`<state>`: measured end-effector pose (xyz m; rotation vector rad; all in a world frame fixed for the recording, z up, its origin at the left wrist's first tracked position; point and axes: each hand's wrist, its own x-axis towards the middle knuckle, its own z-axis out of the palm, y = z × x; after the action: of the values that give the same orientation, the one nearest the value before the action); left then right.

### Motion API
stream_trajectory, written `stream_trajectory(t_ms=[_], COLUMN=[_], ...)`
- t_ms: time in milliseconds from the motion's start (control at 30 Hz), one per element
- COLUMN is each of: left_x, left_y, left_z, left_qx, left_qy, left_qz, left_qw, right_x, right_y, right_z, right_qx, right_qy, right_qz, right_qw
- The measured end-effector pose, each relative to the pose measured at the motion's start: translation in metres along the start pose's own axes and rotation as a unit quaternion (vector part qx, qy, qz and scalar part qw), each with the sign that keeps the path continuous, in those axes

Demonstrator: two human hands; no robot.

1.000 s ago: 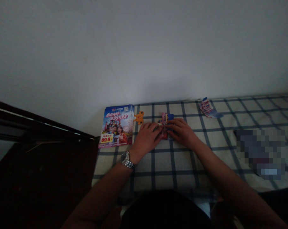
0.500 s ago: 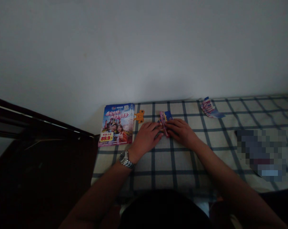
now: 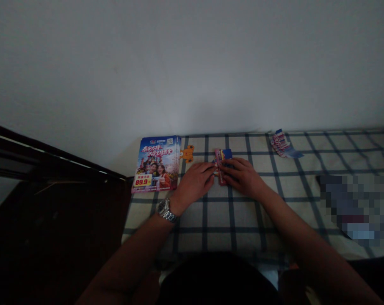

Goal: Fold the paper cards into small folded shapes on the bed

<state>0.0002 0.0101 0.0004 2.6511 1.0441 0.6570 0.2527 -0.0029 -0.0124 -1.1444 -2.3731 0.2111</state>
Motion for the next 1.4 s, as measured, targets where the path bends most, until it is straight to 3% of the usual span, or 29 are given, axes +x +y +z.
stream_trajectory(t_ms=[567, 833, 1400], left_x=[0.0, 0.004, 0.003], left_y=[0.005, 0.01, 0.012], left_z=[-0.004, -0.001, 0.002], left_qx=[0.007, 0.055, 0.056], left_qy=[-0.015, -0.023, -0.017], left_qz=[-0.002, -0.009, -0.005], left_qw=[1.0, 0.998, 0.998], right_x=[-0.001, 0.0, -0.001], right_y=[-0.002, 0.004, 0.007], right_z=[0.0, 0.0, -0.001], right_qx=[-0.034, 0.009, 0.036], right_qy=[-0.014, 0.007, 0.035], right_qz=[0.012, 0.004, 0.004], right_qw=[0.999, 1.0, 0.999])
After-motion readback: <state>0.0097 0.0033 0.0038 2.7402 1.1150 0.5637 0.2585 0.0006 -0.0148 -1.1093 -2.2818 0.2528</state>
